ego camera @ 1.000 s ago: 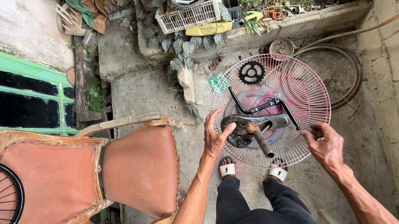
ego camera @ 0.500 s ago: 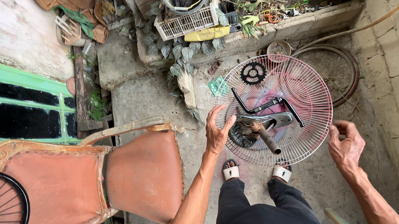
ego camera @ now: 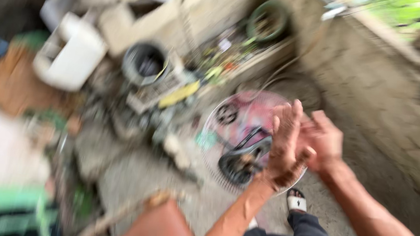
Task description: The person holds a bicycle saddle at a cluttered workbench and works on it by hand, then carries it outside, sets it on a fan guard on the ground, and uses a brush to apply black paint from a can onto the saddle and its seat post rails, turning the parts to coat different sides.
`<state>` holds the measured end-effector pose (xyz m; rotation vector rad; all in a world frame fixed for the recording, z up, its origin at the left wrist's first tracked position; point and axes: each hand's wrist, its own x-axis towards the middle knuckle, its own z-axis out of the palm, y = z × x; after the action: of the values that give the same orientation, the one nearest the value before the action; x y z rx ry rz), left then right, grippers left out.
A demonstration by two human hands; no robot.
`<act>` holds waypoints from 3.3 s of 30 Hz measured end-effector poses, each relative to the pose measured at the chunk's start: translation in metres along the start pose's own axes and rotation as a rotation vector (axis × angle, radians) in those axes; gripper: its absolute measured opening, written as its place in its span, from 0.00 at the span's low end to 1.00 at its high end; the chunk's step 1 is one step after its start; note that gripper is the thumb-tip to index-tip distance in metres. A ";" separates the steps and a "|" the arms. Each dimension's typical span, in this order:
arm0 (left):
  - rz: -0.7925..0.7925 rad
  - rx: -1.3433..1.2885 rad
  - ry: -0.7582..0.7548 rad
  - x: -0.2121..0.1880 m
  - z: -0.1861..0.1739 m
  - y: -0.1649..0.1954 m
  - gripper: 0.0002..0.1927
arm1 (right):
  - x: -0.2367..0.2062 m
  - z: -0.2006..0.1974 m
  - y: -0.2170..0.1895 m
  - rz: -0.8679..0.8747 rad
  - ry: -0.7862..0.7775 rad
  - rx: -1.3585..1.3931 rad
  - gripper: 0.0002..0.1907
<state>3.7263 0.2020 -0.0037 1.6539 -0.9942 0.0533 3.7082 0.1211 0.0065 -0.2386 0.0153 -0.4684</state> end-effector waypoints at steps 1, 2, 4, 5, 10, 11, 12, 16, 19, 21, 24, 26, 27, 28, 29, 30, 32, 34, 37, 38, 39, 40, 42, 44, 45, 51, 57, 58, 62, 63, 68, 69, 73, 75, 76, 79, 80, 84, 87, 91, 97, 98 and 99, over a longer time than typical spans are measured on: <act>0.056 0.014 -0.079 0.003 0.014 0.005 0.48 | -0.005 0.000 0.030 -0.514 -0.077 -0.240 0.51; 0.059 -0.013 -0.069 0.008 0.022 0.004 0.45 | 0.001 -0.010 0.024 -0.410 -0.118 -0.328 0.48; 0.066 -0.065 -0.100 0.013 0.036 -0.001 0.43 | 0.015 -0.032 0.005 -0.217 -0.164 -0.516 0.43; 0.057 -0.079 -0.117 0.017 0.039 -0.006 0.42 | 0.018 -0.041 -0.009 -0.119 -0.176 -0.606 0.41; -0.027 -0.047 -0.136 0.063 0.058 -0.037 0.39 | -0.012 -0.036 -0.044 -0.132 -0.165 -0.620 0.40; -0.047 -0.034 -0.132 0.072 0.062 -0.041 0.38 | -0.024 -0.028 -0.048 -0.126 -0.303 -0.652 0.42; -0.083 -0.041 -0.124 0.083 0.067 -0.044 0.37 | -0.034 -0.022 -0.053 -0.102 -0.235 -0.685 0.41; -0.012 -0.188 -0.116 0.093 0.106 -0.038 0.36 | -0.048 -0.016 -0.090 -0.097 -0.114 -0.922 0.41; 0.113 -0.414 -0.274 0.072 0.153 -0.007 0.39 | -0.048 -0.021 -0.146 -0.182 -0.098 -1.149 0.41; -0.173 -0.599 -0.501 0.048 0.182 0.025 0.44 | -0.048 -0.018 -0.200 -0.295 -0.039 -1.429 0.39; -0.244 -0.657 -0.624 0.047 0.208 0.065 0.47 | -0.062 -0.011 -0.301 -0.874 0.047 -1.780 0.26; -0.211 -0.680 -0.634 0.055 0.227 0.088 0.48 | -0.084 -0.008 -0.388 -1.360 -0.105 -2.123 0.02; -0.193 -0.690 -0.638 0.061 0.236 0.098 0.49 | -0.094 -0.008 -0.426 -1.377 0.106 -2.120 0.07; -0.171 -0.700 -0.642 0.067 0.245 0.107 0.49 | -0.109 -0.010 -0.462 -1.411 0.342 -2.128 0.05; -0.203 -0.692 -0.646 0.072 0.251 0.114 0.51 | -0.127 -0.011 -0.504 -1.265 0.572 -2.176 0.08; -0.236 -0.684 -0.652 0.077 0.258 0.120 0.53 | -0.137 -0.013 -0.542 -1.363 0.718 -2.148 0.09; -0.275 -0.680 -0.661 0.084 0.276 0.130 0.55 | -0.164 -0.013 -0.623 -1.263 0.895 -2.257 0.16; -0.280 -0.685 -0.668 0.091 0.295 0.136 0.56 | -0.182 -0.020 -0.683 -1.307 0.907 -2.410 0.23; -0.317 -0.695 -0.693 0.092 0.323 0.139 0.57 | -0.195 -0.032 -0.744 -1.066 1.047 -2.634 0.35; -0.306 -0.690 -0.700 0.091 0.331 0.138 0.56 | -0.193 -0.036 -0.757 -0.964 1.037 -2.677 0.38; -0.296 -0.682 -0.707 0.089 0.339 0.137 0.55 | -0.189 -0.040 -0.766 -0.860 1.023 -2.716 0.42; -0.288 -0.671 -0.714 0.087 0.344 0.136 0.54 | -0.185 -0.043 -0.773 -0.763 1.036 -2.614 0.45; -0.413 -0.635 -0.746 0.084 0.353 0.133 0.53 | -0.175 -0.049 -0.782 -0.576 1.049 -2.410 0.52; -0.482 -0.590 -0.760 0.086 0.358 0.132 0.51 | -0.165 -0.053 -0.788 -0.537 1.065 -2.415 0.50; -0.490 -0.562 -0.761 0.088 0.360 0.134 0.49 | -0.161 -0.056 -0.790 -0.512 1.076 -2.417 0.49; -0.214 -0.507 -0.721 0.112 0.367 0.172 0.48 | -0.154 -0.062 -0.797 -0.583 1.055 -2.453 0.45; -0.042 -0.365 -0.664 0.125 0.396 0.214 0.48 | -0.157 -0.024 -0.749 -0.491 0.824 -2.467 0.46; 0.021 -0.354 -0.640 0.125 0.402 0.219 0.49 | -0.157 -0.015 -0.732 -0.484 0.769 -2.496 0.47; 0.133 -0.398 -0.569 0.123 0.424 0.230 0.53 | -0.155 0.021 -0.655 -0.293 0.648 -2.463 0.48; 0.168 -0.400 -0.532 0.120 0.428 0.231 0.54 | -0.154 0.028 -0.635 -0.200 0.642 -2.415 0.47; 0.119 -0.538 -0.489 0.104 0.417 0.209 0.47 | -0.147 0.050 -0.552 -0.288 0.275 -2.355 0.34; 0.109 -0.529 -0.453 0.098 0.413 0.203 0.42 | -0.144 0.052 -0.540 -0.279 0.260 -2.347 0.33; 0.181 -0.504 -0.347 0.086 0.389 0.180 0.31 | -0.134 0.053 -0.510 -0.110 0.198 -2.383 0.35; 0.105 -0.491 -0.347 0.083 0.375 0.170 0.30 | -0.129 0.053 -0.503 -0.171 -0.025 -2.445 0.35; 0.065 -0.485 -0.346 0.081 0.369 0.167 0.30 | -0.125 0.053 -0.500 -0.145 -0.064 -2.437 0.33; -0.002 -0.420 -0.349 0.078 0.351 0.157 0.26 | -0.110 0.052 -0.489 -0.024 -0.122 -2.427 0.29; -0.023 -0.419 -0.351 0.078 0.345 0.154 0.26 | -0.104 0.052 -0.484 0.048 -0.104 -2.438 0.29; -0.062 -0.414 -0.308 0.079 0.324 0.141 0.27 | -0.084 0.054 -0.460 0.083 -0.201 -2.464 0.29; -0.084 -0.443 -0.277 0.080 0.310 0.130 0.26 | -0.070 0.057 -0.441 0.177 -0.194 -2.487 0.27; -0.127 -0.456 -0.291 0.075 0.289 0.112 0.26 | -0.050 0.059 -0.419 0.250 -0.289 -2.427 0.25; -0.052 -0.323 -0.228 0.063 0.259 0.086 0.28 | -0.028 0.057 -0.384 0.298 -0.407 -2.390 0.24; -0.049 -0.314 -0.216 0.061 0.255 0.082 0.29 | -0.026 0.057 -0.378 0.315 -0.426 -2.388 0.24; -0.047 -0.304 -0.204 0.058 0.250 0.079 0.29 | -0.023 0.057 -0.372 0.331 -0.445 -2.384 0.24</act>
<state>3.6020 -0.0359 0.0006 1.4201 -1.0587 -0.2902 3.5262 -0.1776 0.1472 -2.6208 0.1757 0.1932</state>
